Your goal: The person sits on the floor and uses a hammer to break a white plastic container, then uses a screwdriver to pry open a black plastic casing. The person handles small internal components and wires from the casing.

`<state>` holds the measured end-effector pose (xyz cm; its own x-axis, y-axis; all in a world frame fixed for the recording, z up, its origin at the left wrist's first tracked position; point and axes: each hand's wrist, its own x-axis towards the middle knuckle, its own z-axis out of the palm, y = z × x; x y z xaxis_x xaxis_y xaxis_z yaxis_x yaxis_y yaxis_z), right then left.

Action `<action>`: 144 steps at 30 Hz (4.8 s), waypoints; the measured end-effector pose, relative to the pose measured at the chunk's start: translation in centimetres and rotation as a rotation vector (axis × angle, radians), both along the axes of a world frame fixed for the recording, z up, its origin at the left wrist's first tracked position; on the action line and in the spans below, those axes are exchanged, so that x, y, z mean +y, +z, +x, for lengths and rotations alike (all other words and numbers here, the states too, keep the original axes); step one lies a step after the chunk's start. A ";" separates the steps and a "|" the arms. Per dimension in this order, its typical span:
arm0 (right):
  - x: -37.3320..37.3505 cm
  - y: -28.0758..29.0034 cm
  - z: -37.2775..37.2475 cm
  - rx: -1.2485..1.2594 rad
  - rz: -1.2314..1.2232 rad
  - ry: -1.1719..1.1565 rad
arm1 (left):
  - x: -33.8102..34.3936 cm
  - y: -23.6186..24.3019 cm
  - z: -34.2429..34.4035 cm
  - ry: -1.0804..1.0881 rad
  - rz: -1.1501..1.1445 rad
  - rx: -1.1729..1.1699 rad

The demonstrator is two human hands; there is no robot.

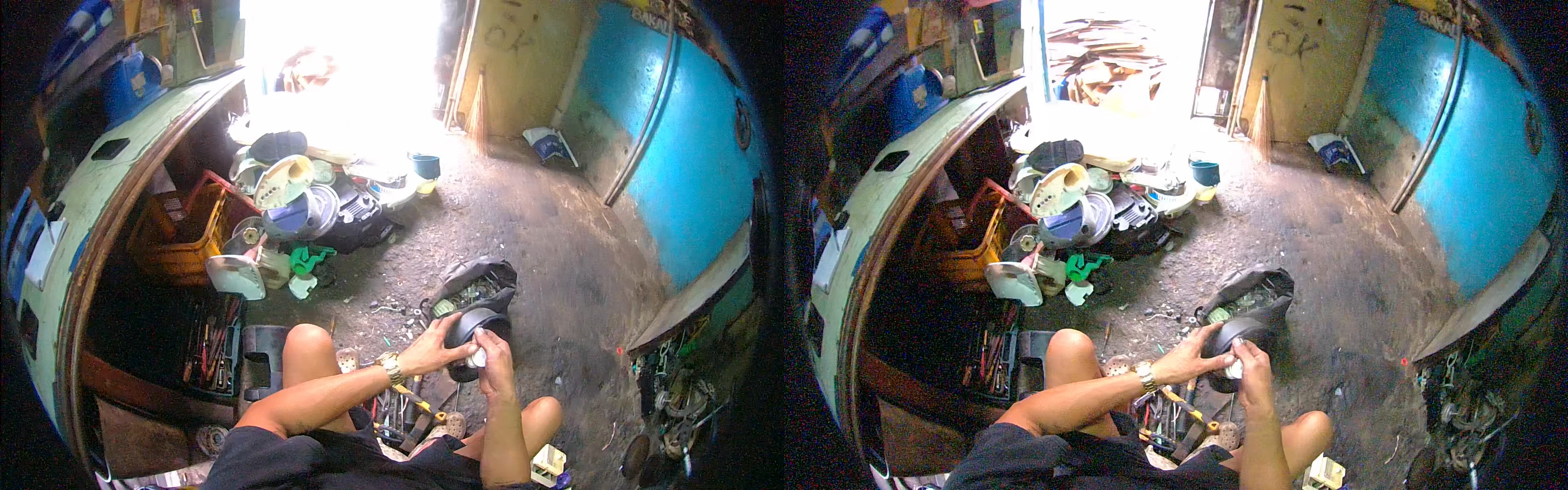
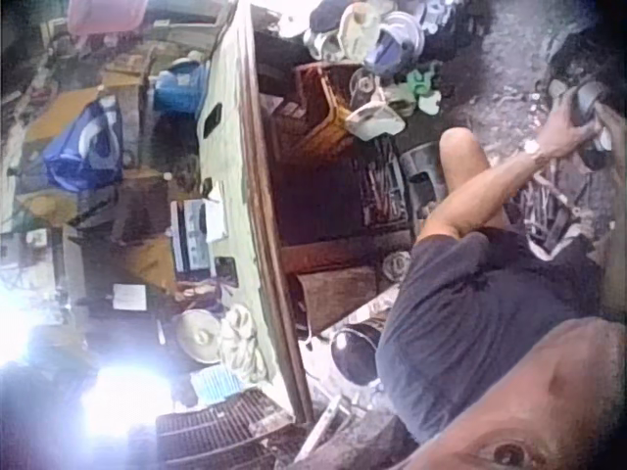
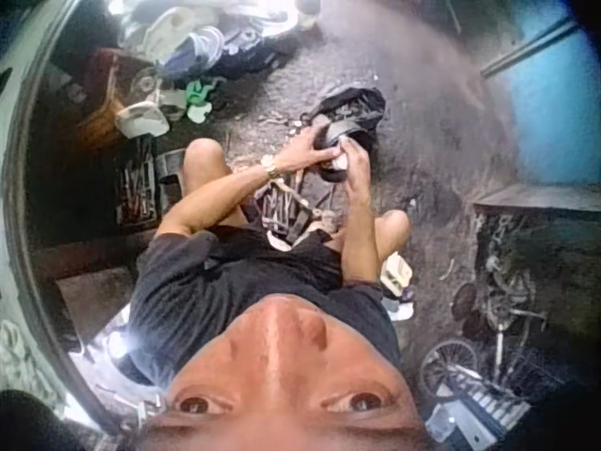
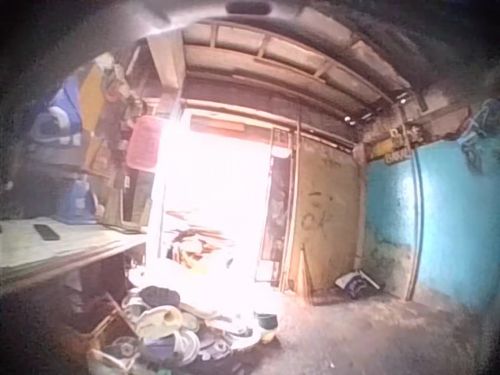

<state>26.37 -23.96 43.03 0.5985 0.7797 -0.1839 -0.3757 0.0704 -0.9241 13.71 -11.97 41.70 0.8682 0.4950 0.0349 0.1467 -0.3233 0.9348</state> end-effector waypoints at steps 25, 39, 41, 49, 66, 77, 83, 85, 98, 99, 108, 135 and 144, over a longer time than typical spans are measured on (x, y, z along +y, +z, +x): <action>1.7 3.7 -1.3 -0.339 -0.156 0.192 | 5.0 0.2 -0.3 0.389 -0.034 -0.207; 0.7 1.2 -0.2 -0.168 -0.040 0.131 | 5.6 -0.7 1.7 0.341 -0.183 0.049; 0.7 2.2 0.4 -0.158 -0.054 0.137 | 6.3 -1.5 1.5 0.331 -0.241 0.069; 0.7 2.3 2.0 -0.017 -0.038 0.196 | 6.0 -1.5 1.3 0.322 -0.308 0.099; -0.7 -16.5 7.3 -0.133 -0.467 -0.035 | 11.2 -1.5 -3.7 0.547 -0.858 -0.334; -9.5 -42.3 2.8 -0.620 -1.298 -0.267 | 13.9 -1.8 -7.6 0.724 -0.628 -0.485; -7.8 -44.9 8.0 -0.635 -1.279 0.018 | 13.1 2.2 -6.8 0.783 -0.649 -0.502; -5.7 -41.9 7.0 -0.709 -1.157 0.114 | 12.8 2.3 -7.9 0.825 -0.615 -0.572; -2.1 -35.5 -4.0 -0.662 -0.852 0.522 | 12.6 3.2 -5.8 0.802 -0.734 -0.617; -1.0 -35.4 -3.9 -0.708 -0.882 0.488 | 12.5 3.6 -6.4 0.836 -0.702 -0.600; 8.2 -39.0 14.6 -0.928 -1.156 -0.068 | 14.0 2.3 -5.9 0.886 -0.675 -0.531; -1.0 14.6 2.8 -1.064 -0.054 -0.038 | 9.3 0.8 -3.8 0.697 -0.612 -0.742; -0.6 16.0 -2.4 -1.383 0.028 0.102 | 6.3 2.9 -2.9 0.639 -0.332 -0.706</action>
